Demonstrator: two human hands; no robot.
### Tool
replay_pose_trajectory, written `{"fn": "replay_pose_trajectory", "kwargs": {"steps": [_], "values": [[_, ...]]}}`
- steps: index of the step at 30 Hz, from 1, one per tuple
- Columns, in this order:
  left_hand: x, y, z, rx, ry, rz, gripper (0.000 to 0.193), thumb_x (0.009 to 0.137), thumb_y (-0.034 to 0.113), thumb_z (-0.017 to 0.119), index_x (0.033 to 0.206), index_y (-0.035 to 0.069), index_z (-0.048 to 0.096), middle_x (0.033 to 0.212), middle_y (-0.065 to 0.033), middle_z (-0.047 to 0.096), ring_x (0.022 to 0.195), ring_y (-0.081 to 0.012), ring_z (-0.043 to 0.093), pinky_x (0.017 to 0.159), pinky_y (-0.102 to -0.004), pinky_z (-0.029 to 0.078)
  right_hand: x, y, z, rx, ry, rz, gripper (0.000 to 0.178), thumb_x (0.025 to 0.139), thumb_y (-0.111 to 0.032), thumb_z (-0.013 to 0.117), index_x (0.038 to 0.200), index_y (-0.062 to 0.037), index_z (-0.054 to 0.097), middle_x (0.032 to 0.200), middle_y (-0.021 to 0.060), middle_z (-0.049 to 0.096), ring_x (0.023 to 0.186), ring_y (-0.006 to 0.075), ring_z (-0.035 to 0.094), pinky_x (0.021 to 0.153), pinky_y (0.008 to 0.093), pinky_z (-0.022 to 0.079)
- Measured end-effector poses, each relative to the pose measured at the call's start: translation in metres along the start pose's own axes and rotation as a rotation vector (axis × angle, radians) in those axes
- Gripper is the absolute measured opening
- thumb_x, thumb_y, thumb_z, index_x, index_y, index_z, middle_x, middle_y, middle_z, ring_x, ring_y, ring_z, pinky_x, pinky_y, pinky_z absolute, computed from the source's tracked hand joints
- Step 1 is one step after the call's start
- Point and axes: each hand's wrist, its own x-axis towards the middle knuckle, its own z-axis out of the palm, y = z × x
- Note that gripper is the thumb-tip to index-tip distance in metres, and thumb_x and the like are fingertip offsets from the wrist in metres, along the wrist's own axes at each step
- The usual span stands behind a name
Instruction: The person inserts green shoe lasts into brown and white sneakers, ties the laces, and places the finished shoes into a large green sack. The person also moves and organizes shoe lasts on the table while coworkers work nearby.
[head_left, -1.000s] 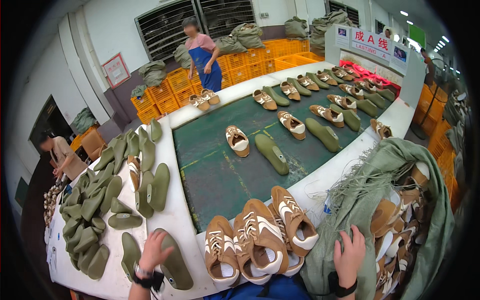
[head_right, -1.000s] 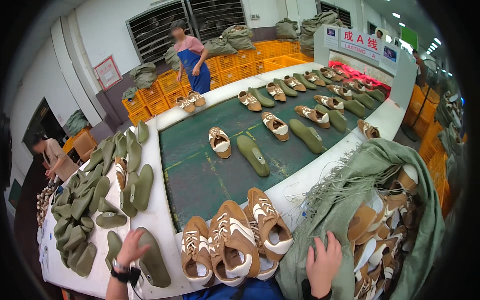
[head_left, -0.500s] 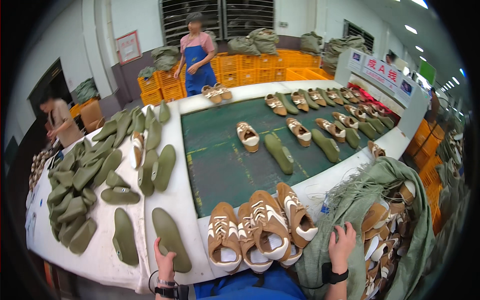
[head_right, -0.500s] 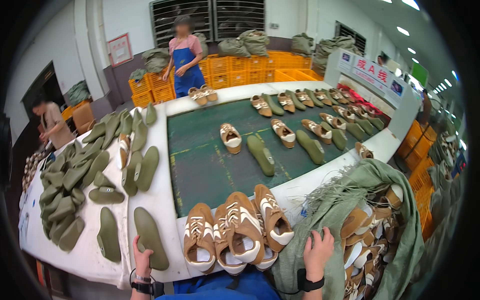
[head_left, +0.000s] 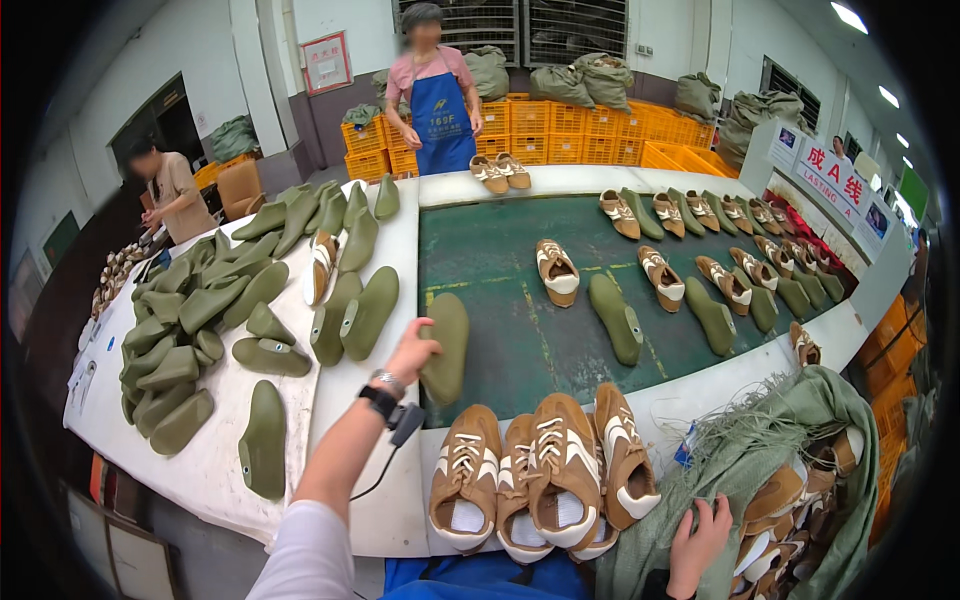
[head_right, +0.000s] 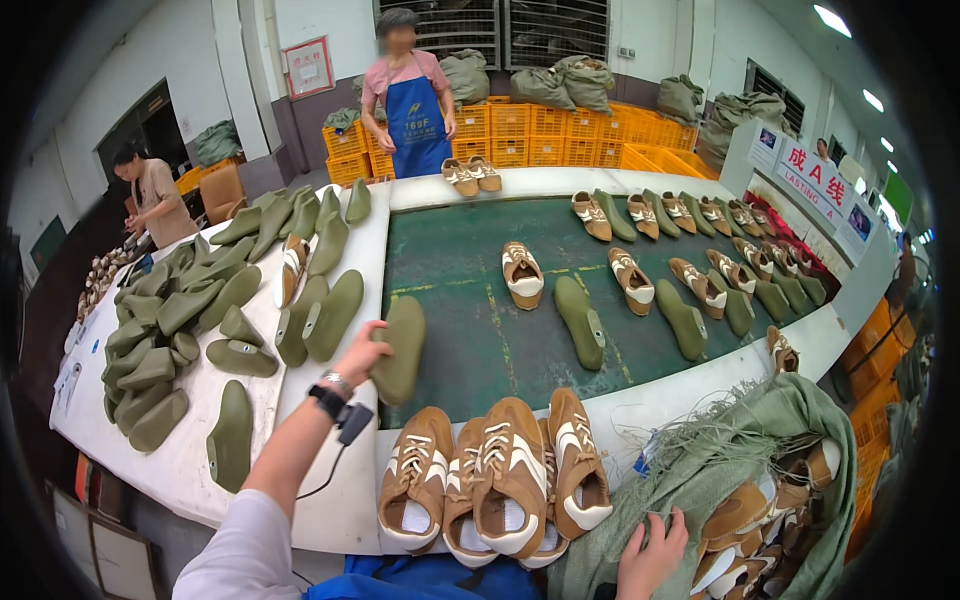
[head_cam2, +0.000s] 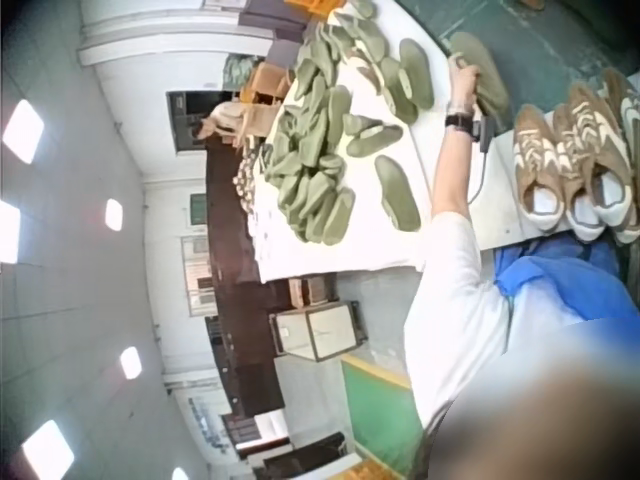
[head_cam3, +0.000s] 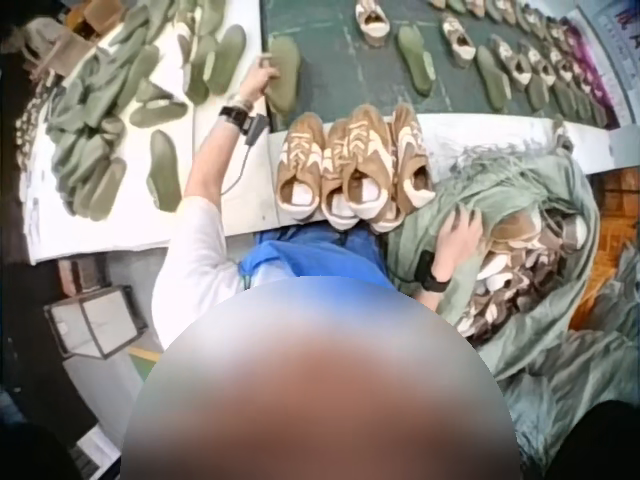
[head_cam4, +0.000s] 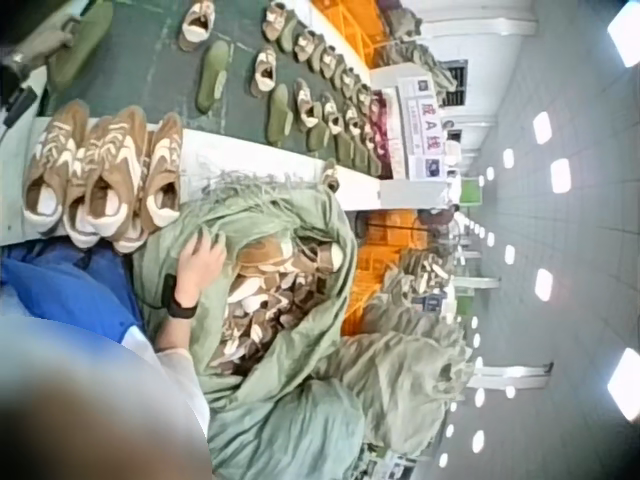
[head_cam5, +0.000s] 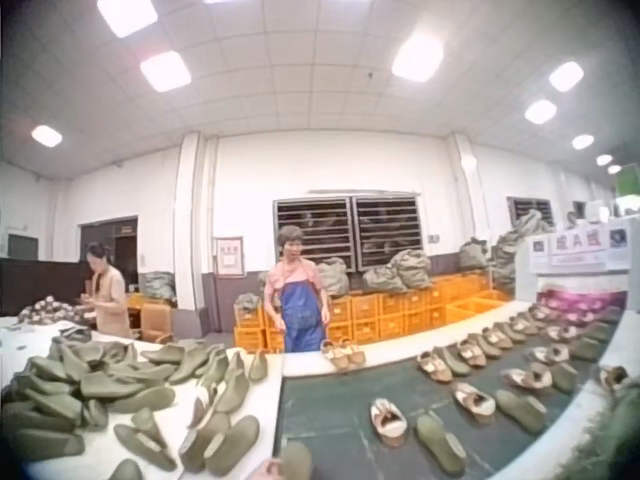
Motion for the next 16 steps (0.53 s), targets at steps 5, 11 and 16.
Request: {"fn": "replay_pose_trajectory", "kwargs": {"steps": [5, 11, 16], "values": [[0.067, -0.063, 0.074, 0.990, -0.045, 0.255, 0.078, 0.080, 0.018, 0.060, 0.146, 0.014, 0.019, 0.120, -0.0319, 0.053, 0.101, -0.0401, 0.061, 0.086, -0.0463, 0.049, 0.006, -0.004, -0.001, -0.016, 0.010, -0.011, 0.021, 0.078, -0.006, 0.063, 0.099, -0.0030, 0.061, 0.124, 0.0198, 0.052, 0.110, 0.0391, 0.050, 0.090, 0.0438, 0.042], [0.057, -0.050, 0.072, 1.081, -0.179, 0.079, 0.084, 0.082, 0.021, 0.055, 0.149, 0.014, 0.005, 0.102, -0.0323, 0.062, 0.100, -0.0441, 0.061, 0.087, -0.0464, 0.047, 0.011, -0.008, -0.010, -0.016, -0.003, -0.018, 0.022, 0.077, -0.006, 0.064, 0.099, -0.0038, 0.061, 0.123, 0.0194, 0.052, 0.110, 0.0389, 0.050, 0.090, 0.0448, 0.043], [-0.008, -0.020, 0.062, 1.305, -0.411, 0.167, 0.090, 0.081, 0.030, 0.063, 0.150, 0.015, 0.007, 0.114, -0.0346, 0.058, 0.110, -0.0434, 0.057, 0.096, -0.0453, 0.044, 0.007, -0.008, -0.010, 0.066, 0.093, -0.038, 0.025, 0.079, -0.006, 0.064, 0.104, -0.0048, 0.062, 0.125, 0.0188, 0.053, 0.115, 0.0380, 0.049, 0.096, 0.0445, 0.041]]}}
